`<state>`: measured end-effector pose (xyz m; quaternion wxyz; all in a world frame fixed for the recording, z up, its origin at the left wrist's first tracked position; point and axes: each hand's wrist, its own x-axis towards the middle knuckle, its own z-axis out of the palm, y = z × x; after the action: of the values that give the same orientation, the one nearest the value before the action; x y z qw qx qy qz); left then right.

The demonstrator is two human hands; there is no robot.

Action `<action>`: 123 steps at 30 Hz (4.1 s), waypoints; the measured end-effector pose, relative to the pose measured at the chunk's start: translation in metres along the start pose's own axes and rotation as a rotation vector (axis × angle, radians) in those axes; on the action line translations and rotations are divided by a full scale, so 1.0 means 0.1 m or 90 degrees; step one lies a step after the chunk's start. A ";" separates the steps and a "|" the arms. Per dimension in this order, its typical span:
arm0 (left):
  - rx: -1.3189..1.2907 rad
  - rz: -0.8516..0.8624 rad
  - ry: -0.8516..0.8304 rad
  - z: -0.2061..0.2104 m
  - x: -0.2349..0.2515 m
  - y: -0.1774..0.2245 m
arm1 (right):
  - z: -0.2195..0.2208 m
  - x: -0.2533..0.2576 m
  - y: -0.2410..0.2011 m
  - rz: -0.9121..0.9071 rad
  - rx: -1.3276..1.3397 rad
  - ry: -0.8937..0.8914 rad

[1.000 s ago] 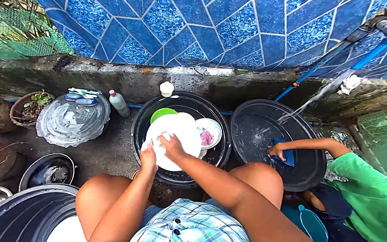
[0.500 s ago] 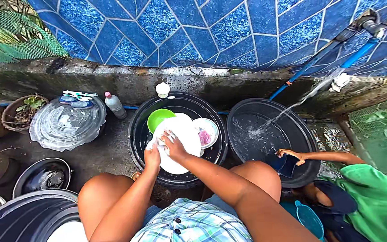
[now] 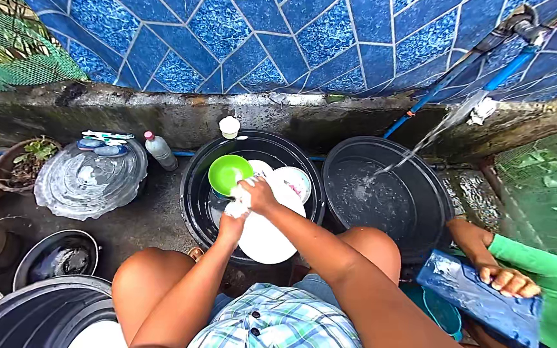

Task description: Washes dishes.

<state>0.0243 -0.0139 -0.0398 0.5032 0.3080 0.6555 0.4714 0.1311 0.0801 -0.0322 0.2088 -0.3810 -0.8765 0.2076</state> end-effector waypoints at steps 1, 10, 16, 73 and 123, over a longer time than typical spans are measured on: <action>-0.018 -0.002 0.033 0.02 0.00 0.00 | -0.02 0.00 0.09 0.114 0.010 0.029; 0.000 -0.076 -0.085 0.00 0.02 0.01 | -0.07 -0.04 0.03 0.064 -0.072 -0.121; -0.088 -0.040 0.087 0.03 0.07 0.07 | -0.06 -0.08 0.35 0.159 -0.073 0.084; -0.099 -0.093 0.056 -0.18 0.11 0.19 | -0.13 -0.50 -0.28 -0.108 -0.023 -0.121; -0.100 0.001 0.133 -0.08 -0.14 0.40 | -0.46 -0.96 0.43 0.336 0.332 0.255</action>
<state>0.0184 -0.0137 0.0026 0.4546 0.2175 0.6650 0.5511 0.2396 0.0435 -0.0367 0.4040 -0.5595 -0.6091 0.3908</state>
